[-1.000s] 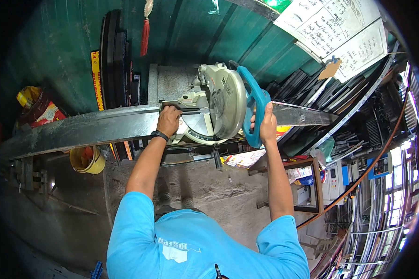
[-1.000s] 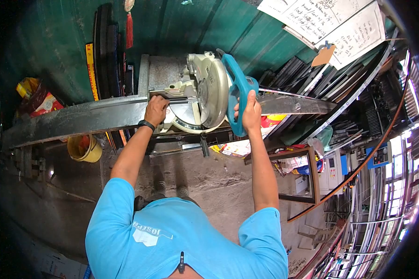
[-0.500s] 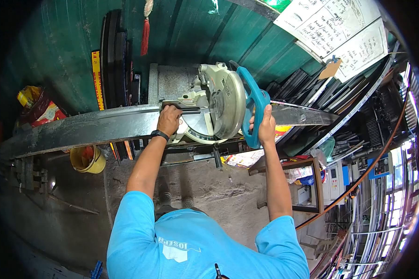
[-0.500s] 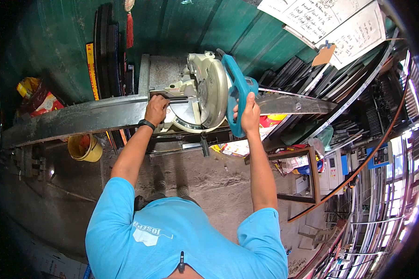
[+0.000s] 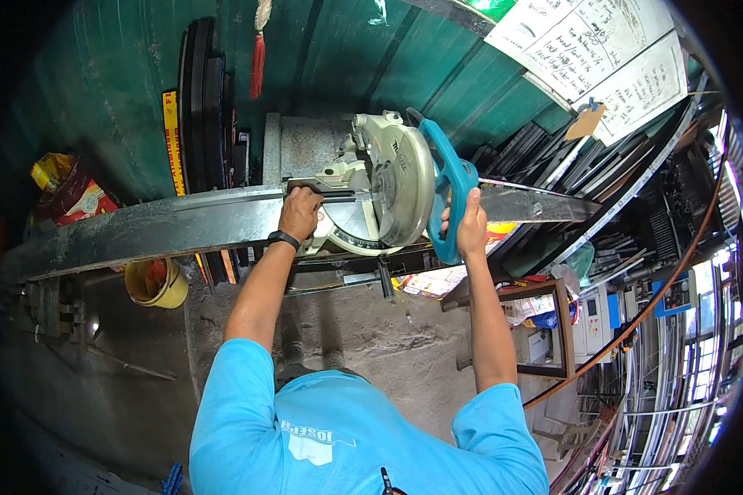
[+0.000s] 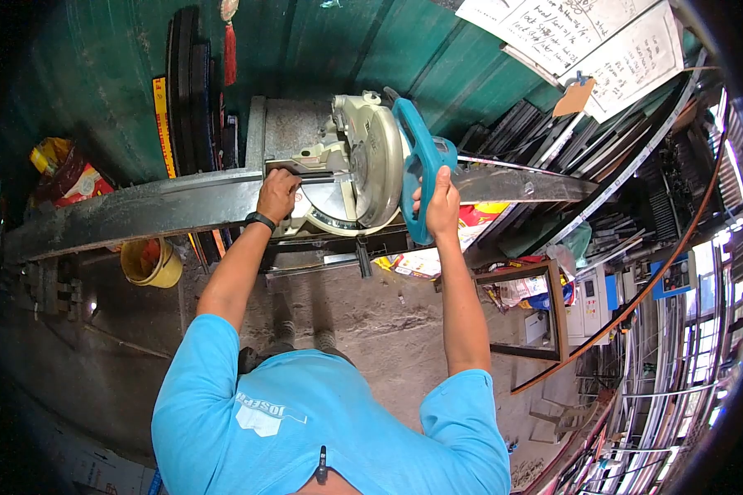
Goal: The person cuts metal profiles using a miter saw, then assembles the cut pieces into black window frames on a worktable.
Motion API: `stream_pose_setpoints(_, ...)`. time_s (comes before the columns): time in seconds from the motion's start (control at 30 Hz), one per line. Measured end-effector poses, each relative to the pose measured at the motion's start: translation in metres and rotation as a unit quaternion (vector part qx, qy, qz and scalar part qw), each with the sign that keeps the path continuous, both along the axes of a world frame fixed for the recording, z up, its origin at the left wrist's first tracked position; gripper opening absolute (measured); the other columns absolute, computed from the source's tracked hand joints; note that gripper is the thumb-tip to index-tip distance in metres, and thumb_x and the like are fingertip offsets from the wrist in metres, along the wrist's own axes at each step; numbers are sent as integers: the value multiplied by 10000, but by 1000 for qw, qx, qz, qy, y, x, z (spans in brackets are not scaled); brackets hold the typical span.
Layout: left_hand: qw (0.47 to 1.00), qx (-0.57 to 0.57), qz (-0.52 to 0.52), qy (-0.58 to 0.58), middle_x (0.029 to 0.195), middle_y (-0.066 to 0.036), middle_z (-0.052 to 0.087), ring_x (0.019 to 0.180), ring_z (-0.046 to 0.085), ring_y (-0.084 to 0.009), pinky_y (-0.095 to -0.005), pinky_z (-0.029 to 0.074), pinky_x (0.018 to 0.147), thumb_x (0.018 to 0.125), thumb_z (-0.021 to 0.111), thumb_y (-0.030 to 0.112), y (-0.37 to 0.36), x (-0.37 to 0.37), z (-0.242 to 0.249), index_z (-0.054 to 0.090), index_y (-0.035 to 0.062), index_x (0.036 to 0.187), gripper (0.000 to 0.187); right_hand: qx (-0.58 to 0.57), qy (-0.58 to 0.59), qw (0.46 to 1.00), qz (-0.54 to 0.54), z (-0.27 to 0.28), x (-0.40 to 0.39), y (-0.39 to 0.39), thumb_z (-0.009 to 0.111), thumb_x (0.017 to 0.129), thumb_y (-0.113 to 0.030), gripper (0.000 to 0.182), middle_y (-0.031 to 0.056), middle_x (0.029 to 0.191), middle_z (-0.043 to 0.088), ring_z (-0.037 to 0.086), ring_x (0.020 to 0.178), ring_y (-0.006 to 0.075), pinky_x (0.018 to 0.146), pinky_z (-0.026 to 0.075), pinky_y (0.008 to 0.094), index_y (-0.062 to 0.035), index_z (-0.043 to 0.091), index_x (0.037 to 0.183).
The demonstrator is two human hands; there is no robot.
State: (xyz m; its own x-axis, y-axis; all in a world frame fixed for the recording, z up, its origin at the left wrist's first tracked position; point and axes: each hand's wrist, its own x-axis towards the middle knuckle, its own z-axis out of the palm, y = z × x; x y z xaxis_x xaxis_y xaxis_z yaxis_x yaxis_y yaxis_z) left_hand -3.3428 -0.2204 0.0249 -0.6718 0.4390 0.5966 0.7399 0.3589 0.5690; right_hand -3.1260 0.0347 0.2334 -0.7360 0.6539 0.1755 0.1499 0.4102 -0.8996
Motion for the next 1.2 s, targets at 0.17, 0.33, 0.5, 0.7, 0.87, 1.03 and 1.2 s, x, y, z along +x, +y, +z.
stream_pose_setpoints(0.17, 1000, 2, -7, -2, 932, -124, 660, 942, 603, -363, -457, 520, 846, 827, 683, -4, -1, 0, 1, 764, 62, 947, 159, 5, -2, 1000, 7, -3, 1, 2, 240, 1060, -739, 829, 57, 699, 640, 615, 557, 129, 540, 494, 280, -15, 643, 1028)
stream_pose_setpoints(0.33, 1000, -5, -1, 4, 923, -109, 658, 944, 607, -341, -451, 524, 857, 835, 695, 38, 0, 0, 0, 779, 71, 940, 138, -2, 3, 1000, 3, -2, 1, 0, 264, 1067, -720, 847, 74, 691, 649, 630, 570, 146, 567, 502, 296, 28, 659, 1012)
stream_pose_setpoints(0.5, 1000, -4, -3, 5, 930, -112, 657, 952, 604, -342, -449, 520, 863, 836, 694, 37, 0, -1, -2, 774, 70, 942, 136, -6, 5, 1000, 3, -4, 1, 1, 268, 1064, -724, 852, 75, 696, 650, 631, 571, 146, 569, 503, 295, 30, 660, 1017)
stream_pose_setpoints(0.7, 1000, -6, -6, -6, 935, -120, 661, 960, 603, -350, -454, 518, 872, 845, 680, 34, -1, 1, 1, 779, 62, 952, 148, -7, 6, 1000, 3, -6, 2, 2, 267, 1065, -723, 844, 76, 701, 651, 629, 571, 142, 564, 501, 289, 25, 655, 1016)
stream_pose_setpoints(0.87, 1000, -3, -5, -5, 941, -127, 664, 961, 603, -353, -456, 518, 875, 843, 678, 33, -2, 1, 3, 781, 57, 953, 153, -9, 10, 1000, 6, -6, 2, 1, 266, 1066, -722, 839, 75, 696, 650, 629, 569, 141, 560, 500, 290, 22, 652, 1008)
stream_pose_setpoints(1.03, 1000, -3, -7, -7, 944, -130, 666, 958, 606, -356, -459, 522, 869, 838, 681, 30, 0, 1, -1, 780, 54, 955, 155, -15, 0, 1000, 6, -5, 1, 4, 270, 1060, -731, 836, 76, 696, 650, 632, 561, 149, 553, 510, 298, 14, 647, 1019)
stream_pose_setpoints(1.2, 1000, -3, -13, 10, 934, -134, 664, 953, 607, -358, -460, 523, 862, 835, 685, 20, -1, -1, -1, 775, 53, 963, 160, -23, -59, 998, 25, 47, -23, 18, 295, 1050, -742, 809, 87, 712, 659, 638, 553, 167, 532, 530, 322, -10, 639, 1024)
